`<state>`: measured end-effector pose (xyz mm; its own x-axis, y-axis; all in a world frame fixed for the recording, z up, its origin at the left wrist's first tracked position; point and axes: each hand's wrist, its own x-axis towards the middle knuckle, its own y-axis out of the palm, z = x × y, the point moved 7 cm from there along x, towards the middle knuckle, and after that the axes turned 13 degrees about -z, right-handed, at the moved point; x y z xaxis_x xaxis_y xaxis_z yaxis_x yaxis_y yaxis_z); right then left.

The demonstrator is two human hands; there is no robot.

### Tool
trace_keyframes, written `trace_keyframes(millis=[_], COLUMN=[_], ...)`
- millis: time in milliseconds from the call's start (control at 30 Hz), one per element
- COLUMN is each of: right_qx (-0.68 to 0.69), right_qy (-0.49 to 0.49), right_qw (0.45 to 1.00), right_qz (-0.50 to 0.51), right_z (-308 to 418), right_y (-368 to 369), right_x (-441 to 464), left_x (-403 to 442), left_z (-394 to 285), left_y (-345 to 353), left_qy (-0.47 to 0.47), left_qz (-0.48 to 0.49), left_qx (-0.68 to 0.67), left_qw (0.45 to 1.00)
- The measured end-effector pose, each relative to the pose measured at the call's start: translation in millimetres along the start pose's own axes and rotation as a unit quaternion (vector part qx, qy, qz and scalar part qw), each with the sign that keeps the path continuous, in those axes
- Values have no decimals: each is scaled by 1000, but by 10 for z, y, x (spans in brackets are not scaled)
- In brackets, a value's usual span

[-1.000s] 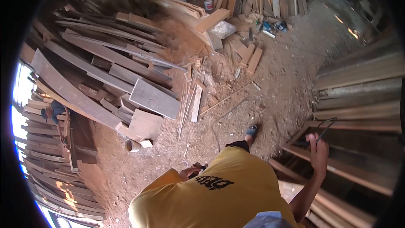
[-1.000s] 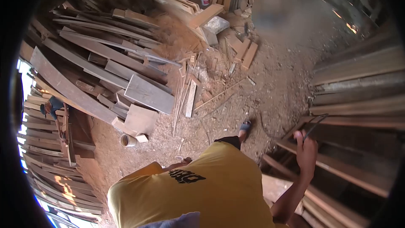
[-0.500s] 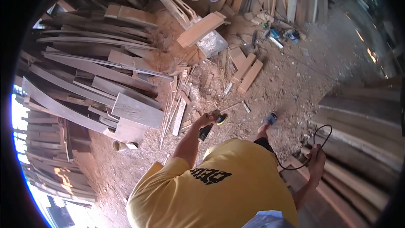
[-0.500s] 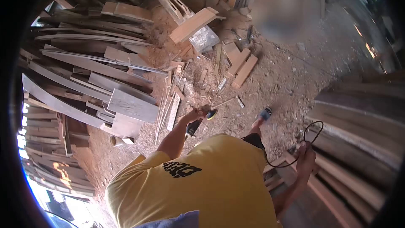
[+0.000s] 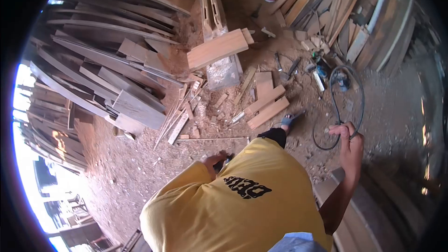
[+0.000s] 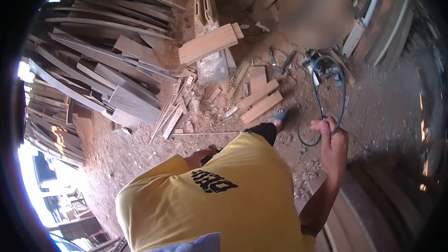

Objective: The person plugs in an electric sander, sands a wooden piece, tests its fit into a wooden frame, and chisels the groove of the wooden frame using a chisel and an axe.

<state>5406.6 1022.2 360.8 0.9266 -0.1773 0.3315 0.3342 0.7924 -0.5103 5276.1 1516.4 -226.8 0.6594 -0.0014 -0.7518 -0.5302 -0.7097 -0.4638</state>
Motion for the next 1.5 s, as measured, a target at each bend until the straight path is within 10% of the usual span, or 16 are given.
trace_keyframes(millis=[233,500,733,1000,1133,1200,1267,1500], right_qx=[-125,-95,57,101,-162,-147,-140,-20], right_qy=[5,66,-3,23,103,-55,69,353], right_qw=[989,976,975,928,907,935,925,880], right_qz=[76,183,217,359,374,318,345,317], right_z=[-936,-1612,-1927,-2771,-3182,-3876,-4582,-6498], right_y=[357,1262,2286,5485,6745,7346,7948,9013], right_x=[1984,4137,6066,8687,9823,10189,10247,9344], left_x=[1020,2639,3328,5495,6721,7035,7491,9178], left_z=[-1152,-4108,-6111,-6468,-6055,-5999,-5715,-4903], left_y=[190,-1042,-2402,-3648,-4237,-4787,-5162,-5963], left_qy=[-35,253,69,-130,-98,-141,-310,-178], left_qz=[28,-74,-230,-250,-300,-337,-264,-344], left_qx=[-29,-39,-9,-44,43,33,0,-103], left_qw=[999,964,971,958,948,930,913,916])
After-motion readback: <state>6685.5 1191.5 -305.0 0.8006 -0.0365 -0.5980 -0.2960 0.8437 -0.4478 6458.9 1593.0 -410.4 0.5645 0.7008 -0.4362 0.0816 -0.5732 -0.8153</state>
